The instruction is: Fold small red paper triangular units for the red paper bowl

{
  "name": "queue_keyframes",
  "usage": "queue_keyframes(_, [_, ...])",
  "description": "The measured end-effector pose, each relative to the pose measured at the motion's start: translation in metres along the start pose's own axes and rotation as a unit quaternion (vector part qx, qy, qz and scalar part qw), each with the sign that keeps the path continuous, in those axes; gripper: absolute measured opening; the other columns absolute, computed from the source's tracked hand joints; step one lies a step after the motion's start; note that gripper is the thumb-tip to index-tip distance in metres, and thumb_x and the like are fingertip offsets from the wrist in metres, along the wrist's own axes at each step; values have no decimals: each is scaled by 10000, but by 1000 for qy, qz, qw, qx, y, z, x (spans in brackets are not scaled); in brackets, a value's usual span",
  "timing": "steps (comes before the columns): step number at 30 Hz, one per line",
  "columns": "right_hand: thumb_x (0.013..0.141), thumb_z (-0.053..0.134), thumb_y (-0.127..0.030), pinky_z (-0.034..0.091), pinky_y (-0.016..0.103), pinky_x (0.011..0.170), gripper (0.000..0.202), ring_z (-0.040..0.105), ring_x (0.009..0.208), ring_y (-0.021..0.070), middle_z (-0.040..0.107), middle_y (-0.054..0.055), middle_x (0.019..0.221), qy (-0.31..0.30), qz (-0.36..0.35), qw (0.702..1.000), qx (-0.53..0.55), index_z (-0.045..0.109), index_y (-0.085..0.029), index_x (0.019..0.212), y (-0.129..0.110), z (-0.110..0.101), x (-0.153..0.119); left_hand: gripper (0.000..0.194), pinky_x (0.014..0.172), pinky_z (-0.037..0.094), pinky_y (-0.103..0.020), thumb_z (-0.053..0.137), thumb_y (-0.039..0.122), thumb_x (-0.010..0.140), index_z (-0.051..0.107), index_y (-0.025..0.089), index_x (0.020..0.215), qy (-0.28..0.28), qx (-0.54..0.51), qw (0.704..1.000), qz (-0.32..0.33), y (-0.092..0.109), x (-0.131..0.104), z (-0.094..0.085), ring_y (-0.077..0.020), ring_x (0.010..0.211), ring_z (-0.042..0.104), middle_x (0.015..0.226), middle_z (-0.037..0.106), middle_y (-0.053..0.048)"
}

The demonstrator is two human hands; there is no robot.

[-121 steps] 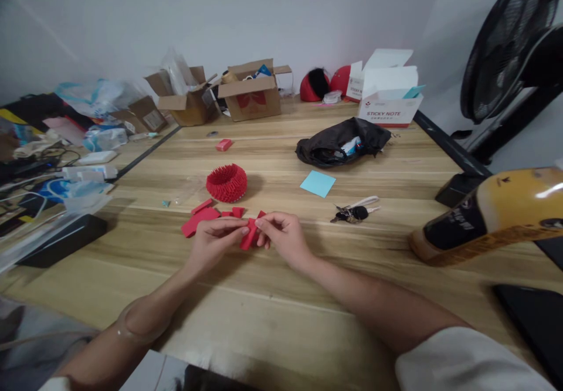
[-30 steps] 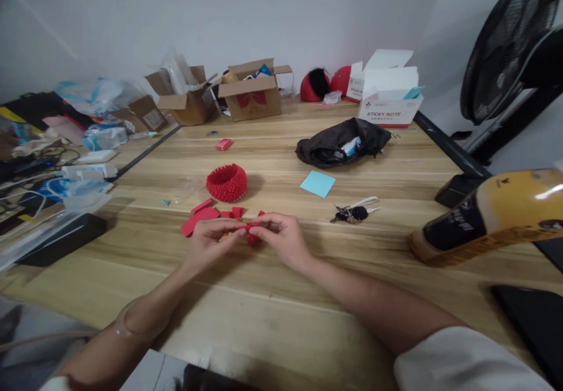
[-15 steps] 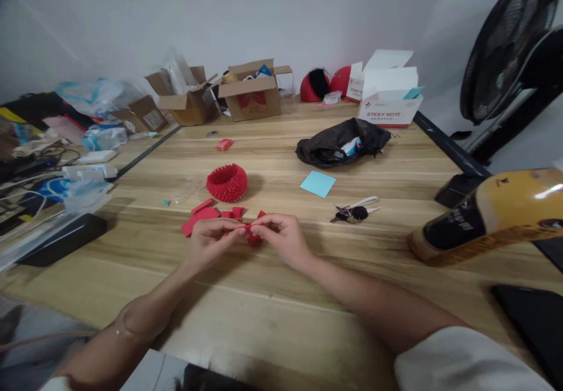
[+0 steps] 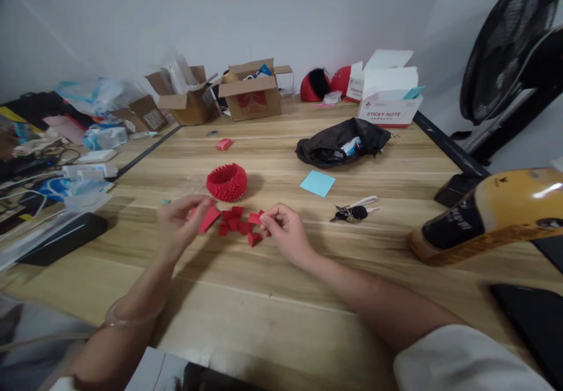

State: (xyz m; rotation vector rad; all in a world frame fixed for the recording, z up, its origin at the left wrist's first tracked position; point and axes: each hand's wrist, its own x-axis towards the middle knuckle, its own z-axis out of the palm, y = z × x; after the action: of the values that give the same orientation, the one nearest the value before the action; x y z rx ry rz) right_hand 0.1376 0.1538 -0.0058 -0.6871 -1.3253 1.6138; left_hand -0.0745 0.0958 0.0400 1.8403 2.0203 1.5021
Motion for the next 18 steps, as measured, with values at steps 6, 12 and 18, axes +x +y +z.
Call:
queue_keyframes(6, [760, 676, -467, 366, 201, 430, 326, 482, 436, 86, 552, -51, 511, -12, 8, 999, -34, 489, -200, 758, -2, 0, -1, 301, 778, 514, -346, 593, 340, 774, 732, 131, 942, -53, 245, 955, -157, -44, 29, -31, -249, 791, 689, 950, 746, -127])
queue_keyframes(12, [741, 681, -507, 238, 165, 333, 372, 344, 300, 65, 467, -108, 368, 30, 50, 998, -32, 463, -214, 812, -9, -1, -2, 361, 677, 468, -309, 583, 476, 780, 748, 161, 846, -188, 298, 922, -162, -62, 32, -24, -271, 798, 678, 904, 755, -123])
queue_keyframes(18, [761, 643, -574, 284, 171, 330, 400, 388, 313, 70, 479, -86, 386, 54, 34, 998, -23, 482, -208, 751, -6, -4, 1, 328, 653, 441, -306, 432, 283, 852, 723, 132, 868, -118, 334, 919, -172, -66, 30, -26, -259, 777, 665, 848, 736, -149])
